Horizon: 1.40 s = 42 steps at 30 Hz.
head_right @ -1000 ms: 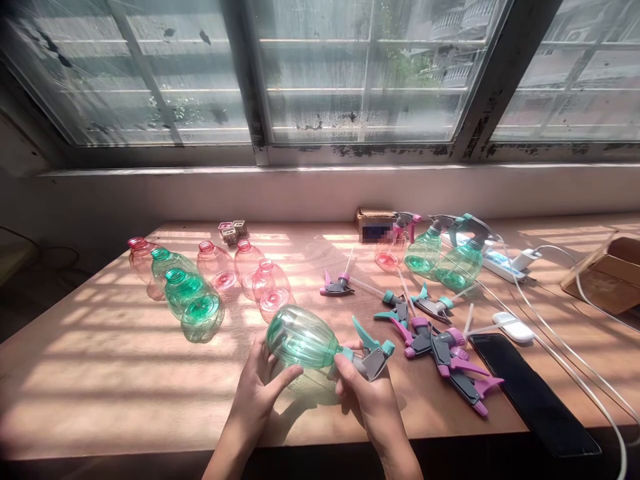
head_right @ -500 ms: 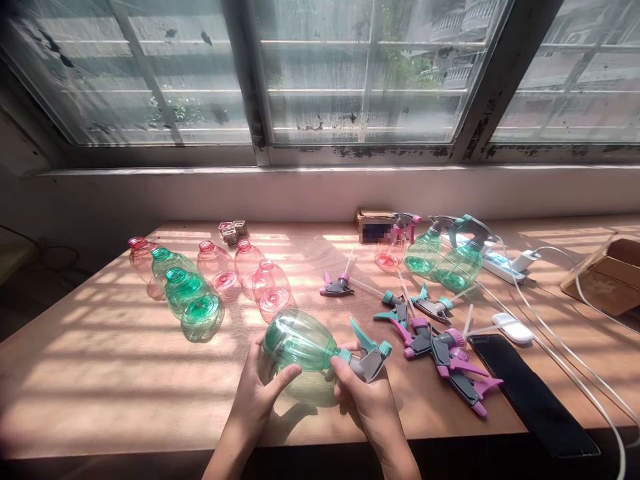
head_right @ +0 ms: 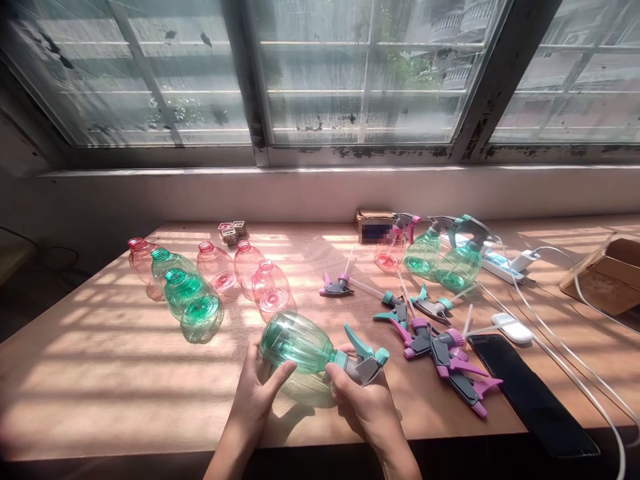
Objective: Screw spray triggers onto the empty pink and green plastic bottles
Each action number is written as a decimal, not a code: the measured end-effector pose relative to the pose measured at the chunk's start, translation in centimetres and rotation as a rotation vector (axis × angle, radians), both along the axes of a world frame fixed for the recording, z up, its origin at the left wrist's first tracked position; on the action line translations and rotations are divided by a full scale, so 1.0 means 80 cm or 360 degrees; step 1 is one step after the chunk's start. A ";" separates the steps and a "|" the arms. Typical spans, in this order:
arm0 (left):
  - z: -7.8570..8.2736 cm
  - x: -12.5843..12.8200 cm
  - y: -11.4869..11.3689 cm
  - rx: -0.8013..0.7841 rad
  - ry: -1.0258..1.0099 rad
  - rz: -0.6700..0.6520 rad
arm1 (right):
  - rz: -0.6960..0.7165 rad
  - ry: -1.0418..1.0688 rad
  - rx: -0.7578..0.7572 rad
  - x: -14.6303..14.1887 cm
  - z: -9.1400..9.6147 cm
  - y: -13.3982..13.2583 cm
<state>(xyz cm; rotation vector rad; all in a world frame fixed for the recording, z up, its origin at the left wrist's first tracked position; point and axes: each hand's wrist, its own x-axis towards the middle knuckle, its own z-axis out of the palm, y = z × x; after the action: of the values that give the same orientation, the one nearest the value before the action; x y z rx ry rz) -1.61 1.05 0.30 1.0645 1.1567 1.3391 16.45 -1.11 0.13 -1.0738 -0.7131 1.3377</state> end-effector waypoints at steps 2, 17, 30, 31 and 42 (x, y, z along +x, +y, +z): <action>0.003 0.000 0.000 0.0010 -0.0013 0.0003 | 0.0002 0.0004 0.0005 0.001 0.000 0.000; 0.000 -0.005 0.000 0.0014 0.0062 -0.0083 | 0.0066 0.0001 0.0003 0.005 -0.001 -0.003; 0.012 0.005 0.000 0.0043 -0.0104 0.0011 | 0.0173 -0.0113 0.0007 0.004 -0.006 -0.003; 0.011 0.004 0.001 0.0045 -0.0110 -0.0005 | 0.0144 -0.0079 0.0012 0.003 -0.006 -0.002; 0.023 -0.011 -0.016 -0.0058 -0.0175 0.0016 | 0.0125 -0.0305 0.0216 0.012 0.004 -0.004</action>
<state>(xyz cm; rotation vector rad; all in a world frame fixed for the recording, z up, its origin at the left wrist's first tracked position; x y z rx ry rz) -2.46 -0.25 2.16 0.9483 1.1024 1.3622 17.38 -1.44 0.43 -1.0832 -0.9830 1.2437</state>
